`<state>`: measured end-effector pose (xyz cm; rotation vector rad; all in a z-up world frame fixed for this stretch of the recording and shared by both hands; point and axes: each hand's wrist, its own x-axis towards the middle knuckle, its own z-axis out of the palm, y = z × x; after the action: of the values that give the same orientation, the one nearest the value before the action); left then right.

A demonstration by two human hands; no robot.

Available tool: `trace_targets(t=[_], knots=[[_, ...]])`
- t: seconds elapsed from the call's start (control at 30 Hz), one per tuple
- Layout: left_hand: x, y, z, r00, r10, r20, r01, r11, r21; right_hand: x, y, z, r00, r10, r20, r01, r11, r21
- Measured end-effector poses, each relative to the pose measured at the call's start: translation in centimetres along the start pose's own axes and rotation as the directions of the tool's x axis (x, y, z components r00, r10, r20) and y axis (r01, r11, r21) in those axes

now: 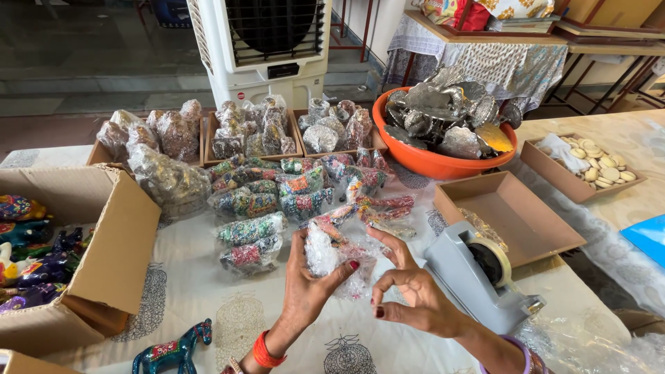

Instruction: Wrapping decorative animal figurines in bubble wrap and cleaning them with a cloth.

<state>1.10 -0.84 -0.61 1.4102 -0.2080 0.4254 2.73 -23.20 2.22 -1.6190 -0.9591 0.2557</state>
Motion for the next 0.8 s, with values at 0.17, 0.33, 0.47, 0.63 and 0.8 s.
trace_targets(t=[0.17,0.33,0.47,0.63,0.8], knots=[[-0.2,-0.1,0.0,1.000,0.012,0.028,-0.015,0.997,0.082,1.2,1.7,0.0,0.997,-0.039,-0.067,0.043,0.997,0.062],[-0.5,0.1,0.1,0.999,-0.020,0.049,0.018,0.999,0.050,1.7,3.4,-0.5,0.986,0.137,-0.094,-0.109,0.961,0.255],[-0.6,0.5,0.0,0.996,-0.048,0.079,0.036,0.987,0.155,2.0,3.5,-0.4,0.992,0.026,-0.125,-0.007,0.988,0.151],[-0.8,0.4,0.1,0.992,-0.070,0.101,0.058,0.991,0.120,2.0,4.4,-0.3,0.986,0.074,-0.151,-0.035,0.968,0.247],[-0.9,0.4,0.2,0.991,-0.093,0.096,0.083,0.992,0.098,2.0,4.9,-0.1,0.981,0.041,-0.191,-0.008,0.985,0.171]])
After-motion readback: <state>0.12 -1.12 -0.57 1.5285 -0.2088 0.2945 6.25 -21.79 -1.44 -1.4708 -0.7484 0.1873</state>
